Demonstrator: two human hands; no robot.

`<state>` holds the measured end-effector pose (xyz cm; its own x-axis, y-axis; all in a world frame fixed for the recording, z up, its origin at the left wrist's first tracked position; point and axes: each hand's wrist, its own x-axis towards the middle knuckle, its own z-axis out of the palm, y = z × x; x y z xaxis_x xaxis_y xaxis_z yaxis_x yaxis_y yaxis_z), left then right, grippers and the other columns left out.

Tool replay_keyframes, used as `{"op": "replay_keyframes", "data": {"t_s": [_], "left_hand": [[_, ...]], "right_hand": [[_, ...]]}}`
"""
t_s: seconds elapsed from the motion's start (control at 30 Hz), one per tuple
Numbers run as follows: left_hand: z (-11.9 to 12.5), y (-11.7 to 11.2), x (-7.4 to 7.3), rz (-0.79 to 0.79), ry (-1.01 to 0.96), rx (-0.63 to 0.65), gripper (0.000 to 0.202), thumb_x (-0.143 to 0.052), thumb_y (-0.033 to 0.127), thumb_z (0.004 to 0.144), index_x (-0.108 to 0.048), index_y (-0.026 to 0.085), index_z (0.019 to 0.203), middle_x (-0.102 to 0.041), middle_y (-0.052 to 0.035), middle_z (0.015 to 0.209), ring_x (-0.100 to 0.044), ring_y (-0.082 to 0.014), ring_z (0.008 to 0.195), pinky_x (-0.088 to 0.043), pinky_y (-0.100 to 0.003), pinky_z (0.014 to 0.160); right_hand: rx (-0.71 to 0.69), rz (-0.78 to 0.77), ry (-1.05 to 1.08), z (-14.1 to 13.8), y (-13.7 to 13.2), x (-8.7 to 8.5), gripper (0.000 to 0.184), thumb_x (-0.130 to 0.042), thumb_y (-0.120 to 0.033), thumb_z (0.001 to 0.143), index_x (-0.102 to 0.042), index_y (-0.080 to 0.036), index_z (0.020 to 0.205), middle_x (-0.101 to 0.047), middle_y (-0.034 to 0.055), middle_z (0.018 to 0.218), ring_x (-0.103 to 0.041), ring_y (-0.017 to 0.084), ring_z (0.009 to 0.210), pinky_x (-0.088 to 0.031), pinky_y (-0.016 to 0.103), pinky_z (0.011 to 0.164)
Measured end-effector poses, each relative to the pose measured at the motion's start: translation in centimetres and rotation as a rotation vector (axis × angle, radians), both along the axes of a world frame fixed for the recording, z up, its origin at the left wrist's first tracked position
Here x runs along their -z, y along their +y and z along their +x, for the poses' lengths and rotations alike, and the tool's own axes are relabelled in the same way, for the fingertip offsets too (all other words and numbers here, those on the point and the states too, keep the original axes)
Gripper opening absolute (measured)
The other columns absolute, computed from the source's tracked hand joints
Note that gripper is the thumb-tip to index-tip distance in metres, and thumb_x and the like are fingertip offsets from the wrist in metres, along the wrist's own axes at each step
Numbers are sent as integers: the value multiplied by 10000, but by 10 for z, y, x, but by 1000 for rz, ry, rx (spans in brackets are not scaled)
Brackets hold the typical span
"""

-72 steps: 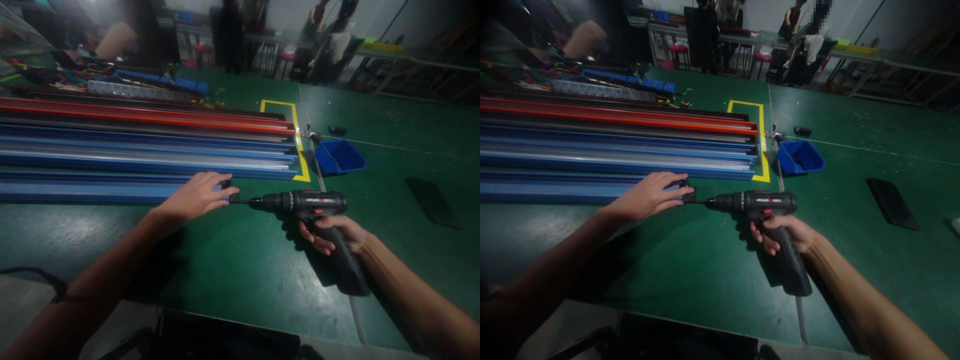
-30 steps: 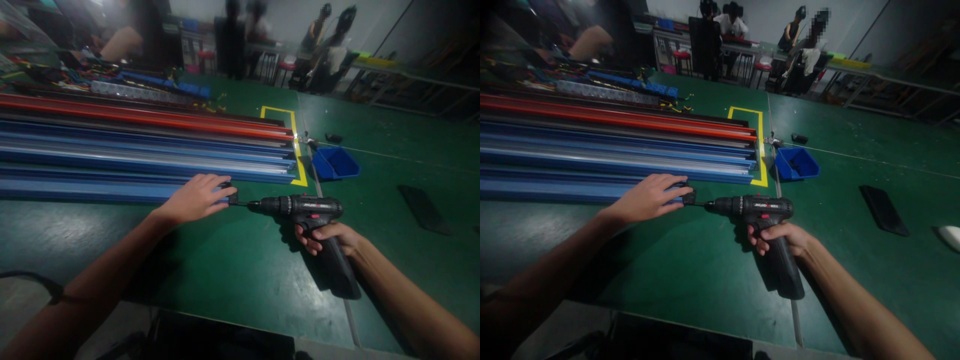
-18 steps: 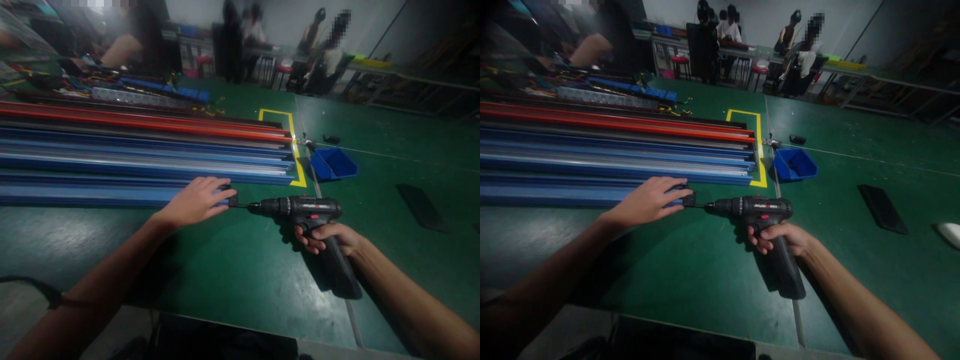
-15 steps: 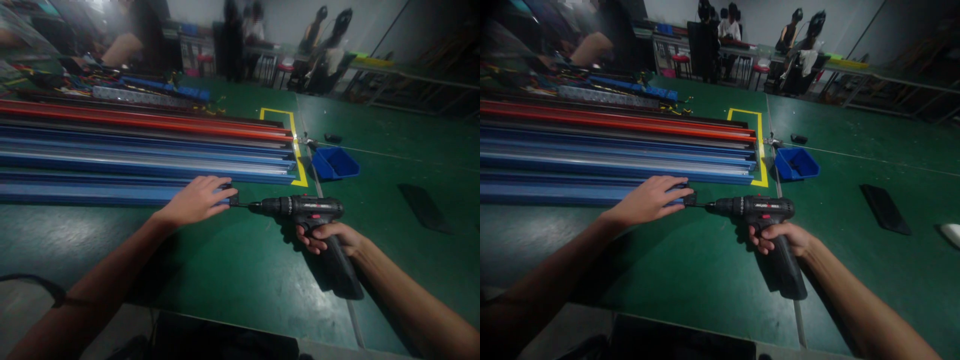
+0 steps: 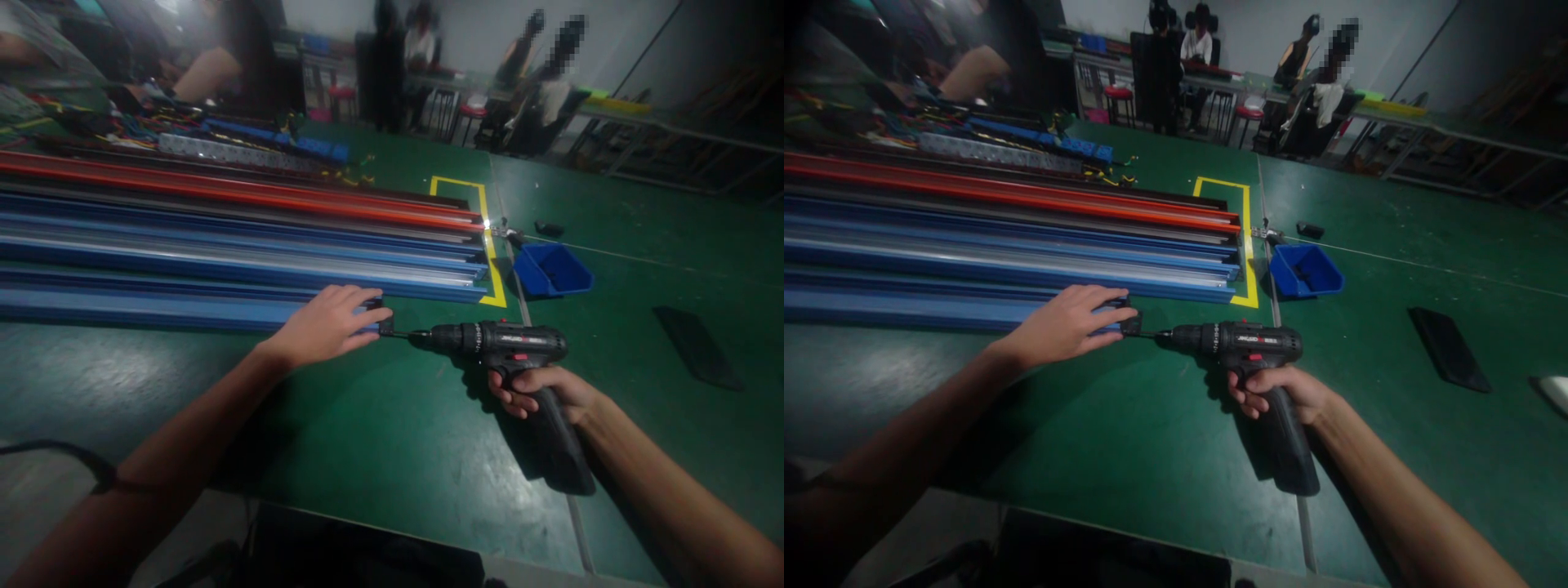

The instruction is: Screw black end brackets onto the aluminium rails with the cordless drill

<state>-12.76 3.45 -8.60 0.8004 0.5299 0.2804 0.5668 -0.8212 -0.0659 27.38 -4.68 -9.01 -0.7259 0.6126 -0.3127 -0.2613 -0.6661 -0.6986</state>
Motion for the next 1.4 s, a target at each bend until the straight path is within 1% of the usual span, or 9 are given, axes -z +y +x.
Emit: {"op": "replay_keyframes", "data": {"t_s": [0.13,0.5,0.67,0.83,1.0,1.13,1.4], "left_hand": [[0,0,-1,4,15,-7,423,-513,423,1046,-582,248,1424,-536,-173,1495,-576,-338,1279,-492,-499,1010],[1,0,0,1,-20,-3,412,-536,404,1034,-602,257,1414,-566,-173,1474,-588,-344,1274,-499,-506,999],[1,-1,0,12,-3,-6,418,-539,403,1032,-595,251,1418,-560,-176,1481,-591,-341,1271,-496,-507,1011],[1,-1,-1,17,17,-9,420,-518,410,1042,-587,239,1420,-544,-183,1491,-582,-351,1278,-500,-507,998],[1,-2,-2,23,21,-8,421,-515,416,1044,-577,242,1423,-549,-172,1484,-582,-342,1276,-500,-494,999],[0,-2,-2,25,14,-8,420,-519,409,1043,-580,234,1419,-551,-176,1483,-585,-346,1276,-504,-498,994],[1,-1,0,17,19,-13,426,-534,409,1037,-576,241,1426,-544,-173,1493,-585,-347,1277,-505,-504,1001]], "right_hand": [[2,-15,-8,1,0,-1,213,-723,-128,846,-737,-52,1045,-693,67,834,-558,49,556,-570,208,651],[0,1,-19,2,1,2,204,-739,-129,861,-728,-69,1056,-684,54,847,-563,51,554,-579,214,645],[17,-7,-38,2,-1,2,228,-737,-124,853,-724,-49,1068,-712,86,884,-589,60,571,-581,222,660],[-22,3,6,2,1,3,244,-721,-132,875,-711,-46,1103,-719,96,926,-621,71,622,-586,241,712],[-41,2,20,4,1,4,245,-717,-144,895,-705,-52,1122,-719,99,951,-634,76,647,-588,251,743],[-34,9,31,4,1,5,252,-707,-128,897,-709,-40,1133,-720,106,947,-644,82,662,-594,250,745],[-14,-6,24,3,0,4,250,-706,-123,888,-723,-28,1118,-725,111,937,-627,69,627,-600,248,727]]}}
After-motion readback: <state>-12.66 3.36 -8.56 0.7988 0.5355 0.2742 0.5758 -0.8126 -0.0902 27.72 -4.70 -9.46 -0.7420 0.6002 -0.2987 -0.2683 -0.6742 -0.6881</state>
